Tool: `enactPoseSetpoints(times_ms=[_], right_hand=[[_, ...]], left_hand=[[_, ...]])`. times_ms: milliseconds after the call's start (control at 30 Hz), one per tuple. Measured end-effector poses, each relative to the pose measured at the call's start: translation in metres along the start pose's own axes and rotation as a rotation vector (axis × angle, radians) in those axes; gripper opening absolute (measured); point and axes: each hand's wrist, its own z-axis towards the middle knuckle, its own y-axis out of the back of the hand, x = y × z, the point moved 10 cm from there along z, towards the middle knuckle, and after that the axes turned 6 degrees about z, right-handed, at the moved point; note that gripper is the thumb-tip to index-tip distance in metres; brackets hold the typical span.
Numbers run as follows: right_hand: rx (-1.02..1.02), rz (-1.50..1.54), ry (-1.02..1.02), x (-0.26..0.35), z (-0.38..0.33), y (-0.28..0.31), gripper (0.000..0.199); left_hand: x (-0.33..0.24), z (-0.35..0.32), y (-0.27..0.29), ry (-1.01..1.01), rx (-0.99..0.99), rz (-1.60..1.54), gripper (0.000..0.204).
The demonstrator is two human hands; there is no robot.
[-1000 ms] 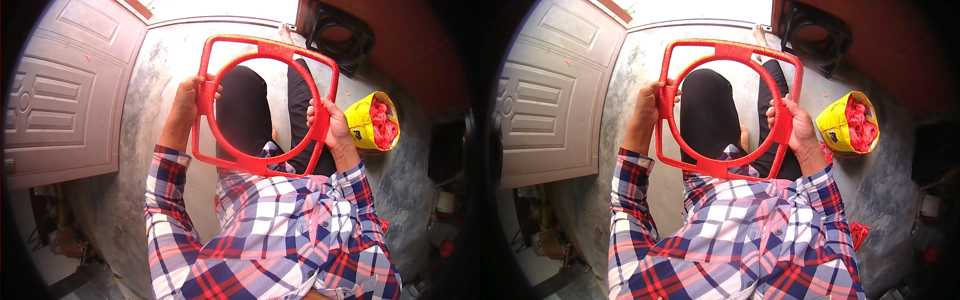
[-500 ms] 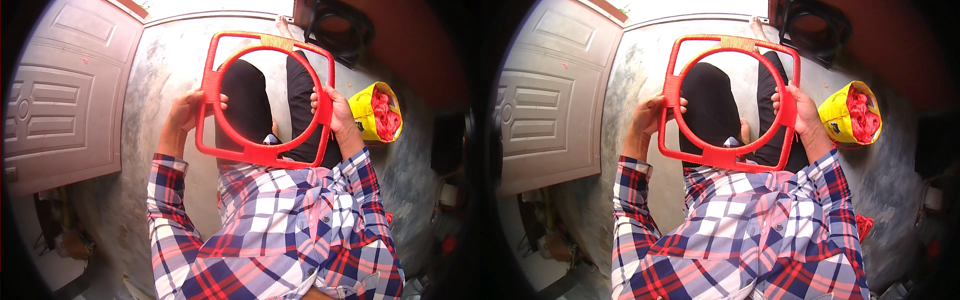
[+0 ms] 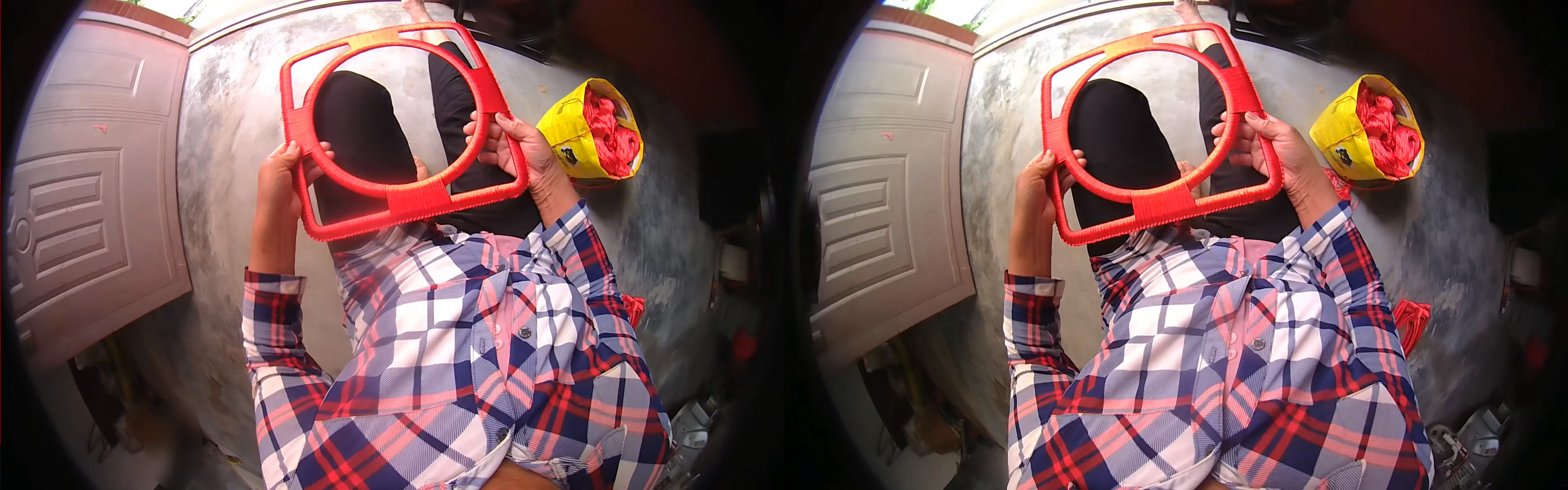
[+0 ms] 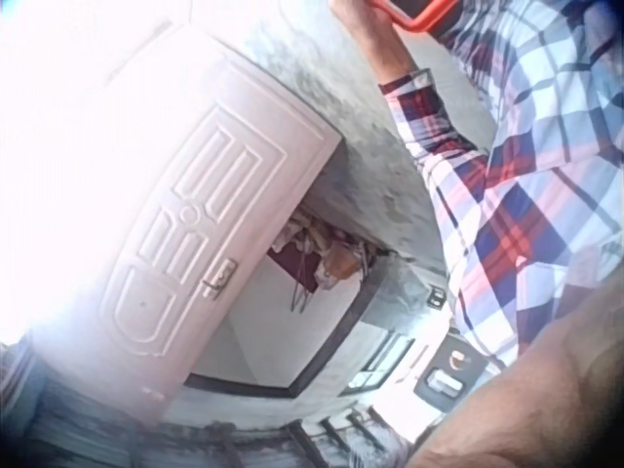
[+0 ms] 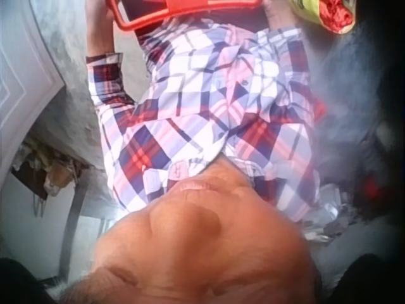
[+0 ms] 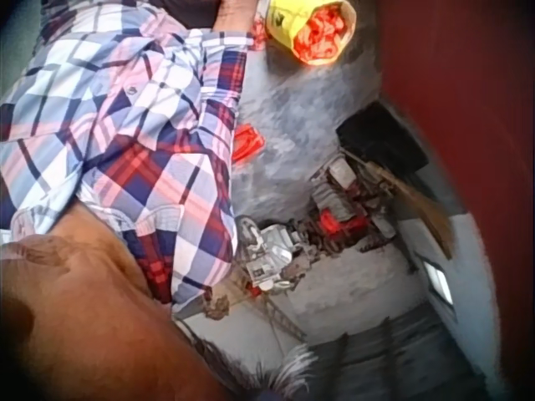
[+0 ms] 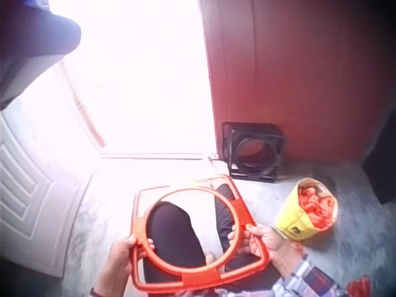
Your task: The recorder is wrapping a red plastic frame with red raffia twine, occasionally using scissors to cut the material.
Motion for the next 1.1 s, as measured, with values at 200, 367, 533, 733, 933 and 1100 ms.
enactPoseSetpoints(times_ms=[200, 367, 533, 733, 933, 1100], right_hand=[[-0.003, -0.080, 0.030, 0.008, -0.001, 0.012, 0.037], [0.004, -0.070, 0.012, 0.006, 0.002, 0.011, 0.036], [0.003, -0.064, -0.019, 0.005, 0.003, 0.013, 0.037], [-0.029, -0.054, -0.027, 0.005, 0.003, 0.020, 0.036], [-0.018, -0.079, 0.028, 0.011, -0.001, 0.010, 0.034], [-0.024, -0.115, 0.052, 0.014, -0.004, 0.000, 0.033]], left_hand=[[-0.080, -0.085, -0.074, -1.065, -0.465, 1.279, 0.057], [-0.031, -0.088, -0.127, -0.872, 0.255, 1.281, 0.031], [-0.027, -0.080, -0.128, -0.860, 0.257, 1.271, 0.026], [-0.021, -0.073, -0.128, -0.841, 0.274, 1.243, 0.025], [-0.023, -0.075, -0.133, -0.876, 0.331, 1.254, 0.022], [-0.017, -0.077, -0.159, -0.777, 0.465, 1.292, 0.029]])
